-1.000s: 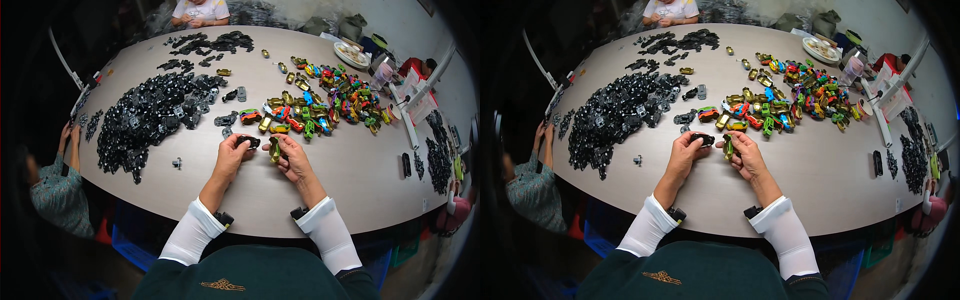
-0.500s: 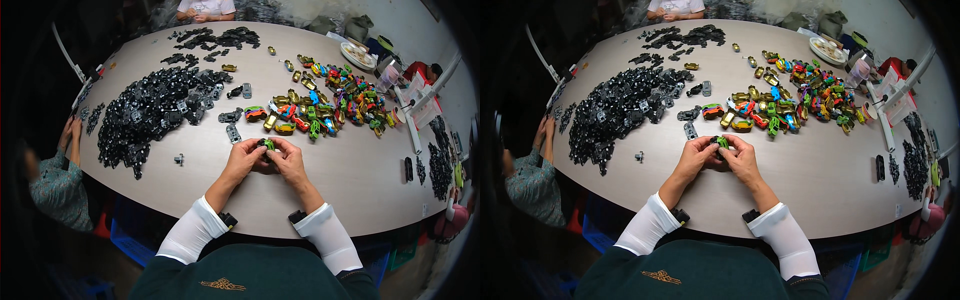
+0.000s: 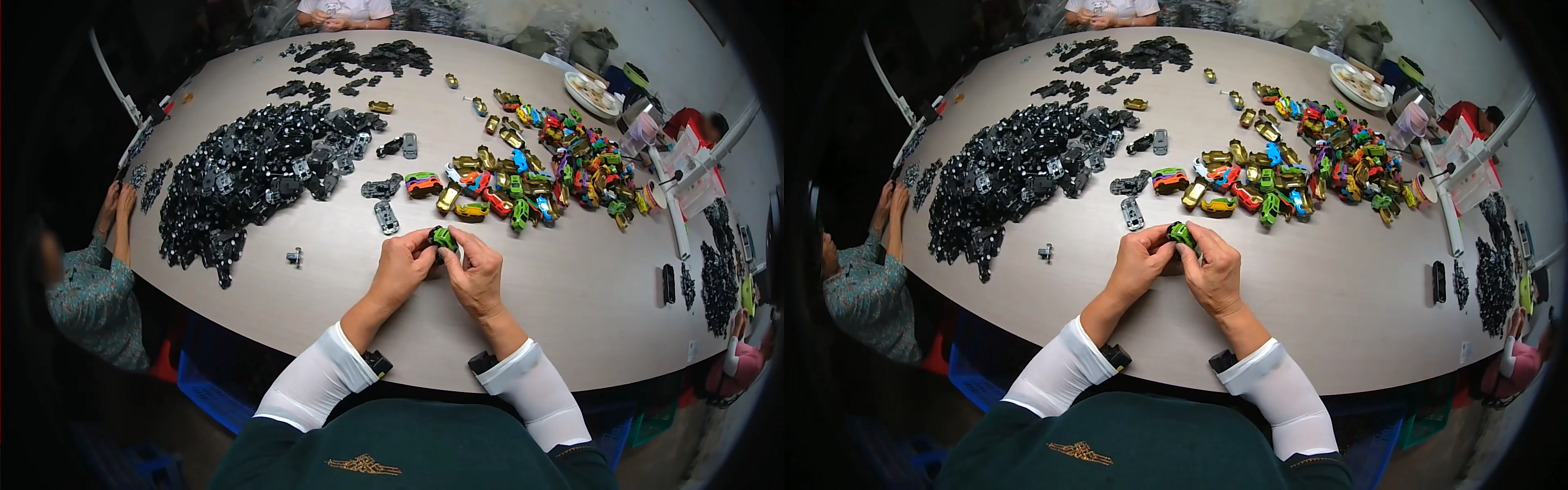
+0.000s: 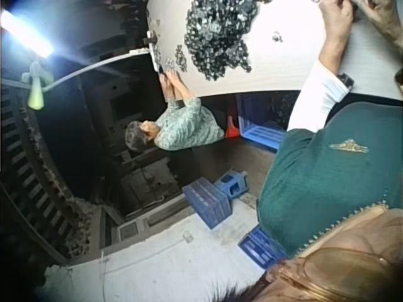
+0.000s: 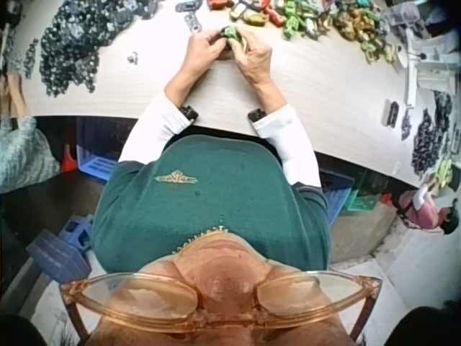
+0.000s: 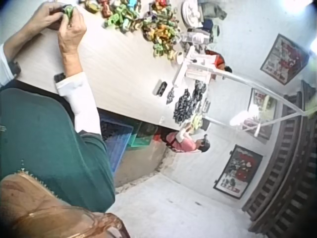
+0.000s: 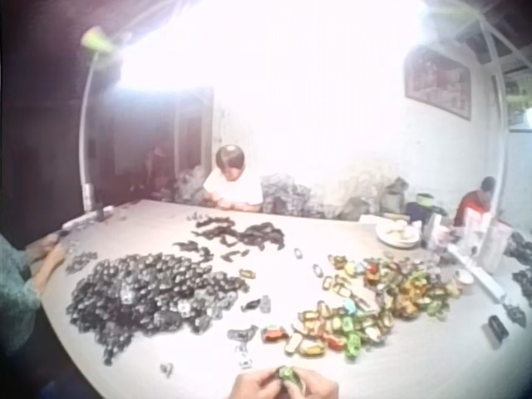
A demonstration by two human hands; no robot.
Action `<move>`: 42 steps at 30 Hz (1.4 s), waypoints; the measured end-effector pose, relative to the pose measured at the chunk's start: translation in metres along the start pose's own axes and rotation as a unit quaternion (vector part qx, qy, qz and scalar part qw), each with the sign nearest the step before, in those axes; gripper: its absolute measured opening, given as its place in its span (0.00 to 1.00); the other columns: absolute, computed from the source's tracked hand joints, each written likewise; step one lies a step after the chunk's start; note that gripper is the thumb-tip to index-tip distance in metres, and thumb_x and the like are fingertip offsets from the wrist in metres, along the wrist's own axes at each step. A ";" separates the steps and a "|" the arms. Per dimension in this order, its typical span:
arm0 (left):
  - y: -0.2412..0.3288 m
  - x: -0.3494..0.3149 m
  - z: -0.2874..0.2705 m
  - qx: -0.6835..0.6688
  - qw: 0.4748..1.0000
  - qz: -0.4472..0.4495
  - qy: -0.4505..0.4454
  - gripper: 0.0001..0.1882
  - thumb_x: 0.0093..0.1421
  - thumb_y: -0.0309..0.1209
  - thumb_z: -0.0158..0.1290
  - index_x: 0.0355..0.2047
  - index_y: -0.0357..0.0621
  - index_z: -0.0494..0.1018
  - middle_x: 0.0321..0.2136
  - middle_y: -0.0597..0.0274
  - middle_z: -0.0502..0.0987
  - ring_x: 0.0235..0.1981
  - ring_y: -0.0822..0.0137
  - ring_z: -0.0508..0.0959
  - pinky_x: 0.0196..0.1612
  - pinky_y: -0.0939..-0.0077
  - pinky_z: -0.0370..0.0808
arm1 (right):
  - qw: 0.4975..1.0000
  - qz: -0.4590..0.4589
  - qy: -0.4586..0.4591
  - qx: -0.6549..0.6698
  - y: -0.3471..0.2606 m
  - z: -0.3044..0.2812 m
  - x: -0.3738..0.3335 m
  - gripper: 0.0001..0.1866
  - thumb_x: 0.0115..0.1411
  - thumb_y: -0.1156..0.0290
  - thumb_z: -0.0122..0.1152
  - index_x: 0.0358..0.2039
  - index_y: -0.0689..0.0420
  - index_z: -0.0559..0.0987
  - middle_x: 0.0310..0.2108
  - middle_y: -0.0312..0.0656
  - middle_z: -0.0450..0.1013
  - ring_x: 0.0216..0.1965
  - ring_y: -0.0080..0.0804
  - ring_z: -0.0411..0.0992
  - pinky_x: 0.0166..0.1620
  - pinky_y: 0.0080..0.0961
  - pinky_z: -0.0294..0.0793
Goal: The person assembles small toy cars by hand at a large table. They pick up a black chassis and a colored body, fit the two parts together, and place the completed unit on the table. The process is repeated with different colored bodies throughout the clip.
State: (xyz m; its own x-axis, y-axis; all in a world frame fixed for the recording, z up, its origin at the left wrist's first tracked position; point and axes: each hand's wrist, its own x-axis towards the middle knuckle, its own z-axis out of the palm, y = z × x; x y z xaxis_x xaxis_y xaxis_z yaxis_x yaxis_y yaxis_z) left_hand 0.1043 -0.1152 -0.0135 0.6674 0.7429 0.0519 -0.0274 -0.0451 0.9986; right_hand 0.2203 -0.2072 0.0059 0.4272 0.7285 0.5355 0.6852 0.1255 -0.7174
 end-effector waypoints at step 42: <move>0.003 -0.001 -0.011 -0.296 0.948 -0.099 -0.061 0.16 0.64 0.26 0.51 0.51 0.37 0.72 0.40 0.59 0.79 0.36 0.72 0.79 0.39 0.75 0.81 | 0.993 0.027 -0.036 0.107 0.004 0.002 0.001 0.22 0.54 0.83 0.60 0.51 0.56 0.77 0.37 0.41 0.72 0.24 0.22 0.66 0.29 0.18 0.69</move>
State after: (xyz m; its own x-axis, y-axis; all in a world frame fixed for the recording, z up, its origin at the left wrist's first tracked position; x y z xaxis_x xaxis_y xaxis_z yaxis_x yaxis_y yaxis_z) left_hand 0.0960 -0.1087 -0.0102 0.7826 0.6140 -0.1027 -0.2814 0.4961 0.8214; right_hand 0.2222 -0.2045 0.0021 0.4119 0.7835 0.4653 0.5184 0.2185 -0.8268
